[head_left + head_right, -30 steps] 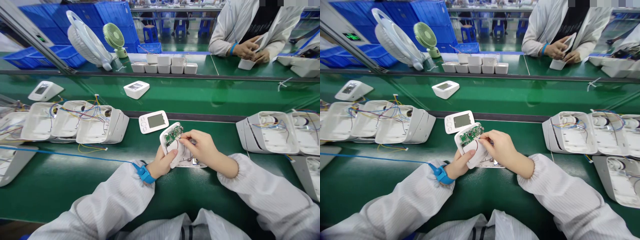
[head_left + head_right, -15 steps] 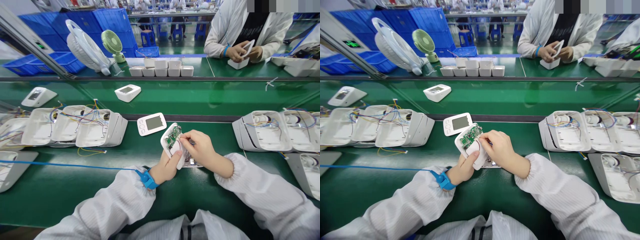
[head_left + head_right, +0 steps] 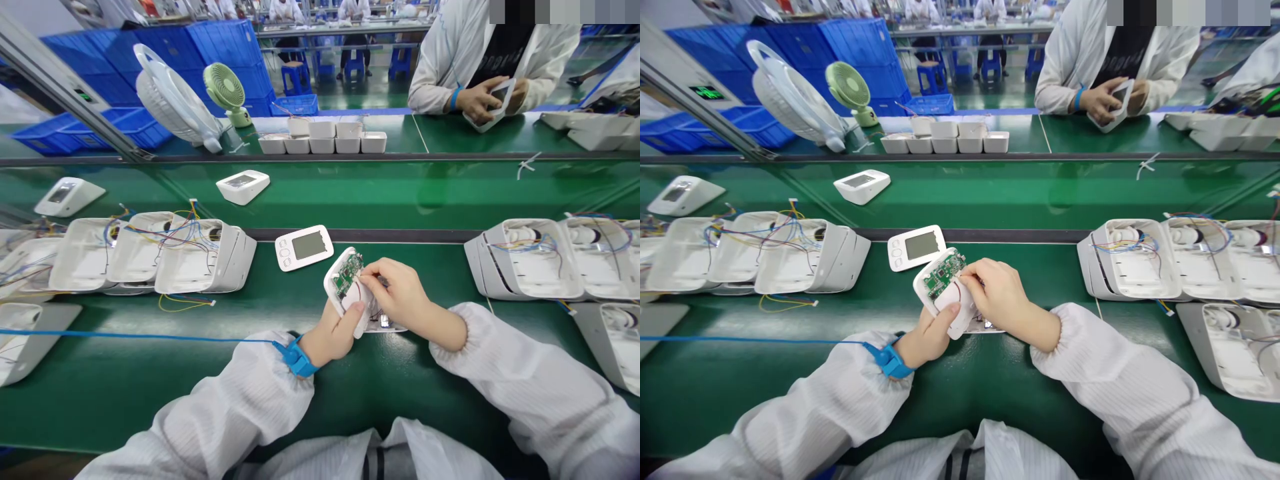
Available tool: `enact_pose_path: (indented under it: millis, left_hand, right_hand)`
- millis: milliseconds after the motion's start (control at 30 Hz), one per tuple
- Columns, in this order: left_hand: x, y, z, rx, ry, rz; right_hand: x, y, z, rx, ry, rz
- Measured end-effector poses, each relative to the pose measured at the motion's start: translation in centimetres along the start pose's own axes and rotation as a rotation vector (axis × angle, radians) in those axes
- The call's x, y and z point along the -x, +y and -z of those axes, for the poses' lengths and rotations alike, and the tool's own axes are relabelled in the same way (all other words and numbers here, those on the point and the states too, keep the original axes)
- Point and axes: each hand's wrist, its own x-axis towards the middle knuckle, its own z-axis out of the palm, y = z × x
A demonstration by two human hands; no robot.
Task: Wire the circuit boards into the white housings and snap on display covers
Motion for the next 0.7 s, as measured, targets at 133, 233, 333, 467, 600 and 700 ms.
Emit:
enact_pose_path:
  millis: [133,233,333,467,600,700]
  left_hand:
    - [-0.4,-0.6,0.3,0.154,0.023,0.050]
    - [-0.5,-0.8,0.5,0.218,0.018,0.102]
    - [-0.5,-0.9,0.6,0.206,0.005,0.118]
    - [-0.5,-0.8,0.5,0.177,-0.016,0.102]
    - [-0.7,-0.3,0.4,0.125,-0.009,0.077]
    - [-0.9,0.0,0.4,0.142,-0.028,0.073]
  right_hand:
    - [-0.2,-0.2,0.0,0.037,-0.021,-0.028]
    - [-0.2,-0.3,-0.1,0.214,-0.024,0.031]
    - [0.0,-0.3,-0.4,0.415,0.053,0.169]
    - [0.2,-0.4,-0.6,0.513,0.104,0.244]
    - [-0.3,-0.8,-0.1,0.303,-0.017,0.039]
    - [-0.9,-1.0,0.6,0.056,-0.139,-0.181]
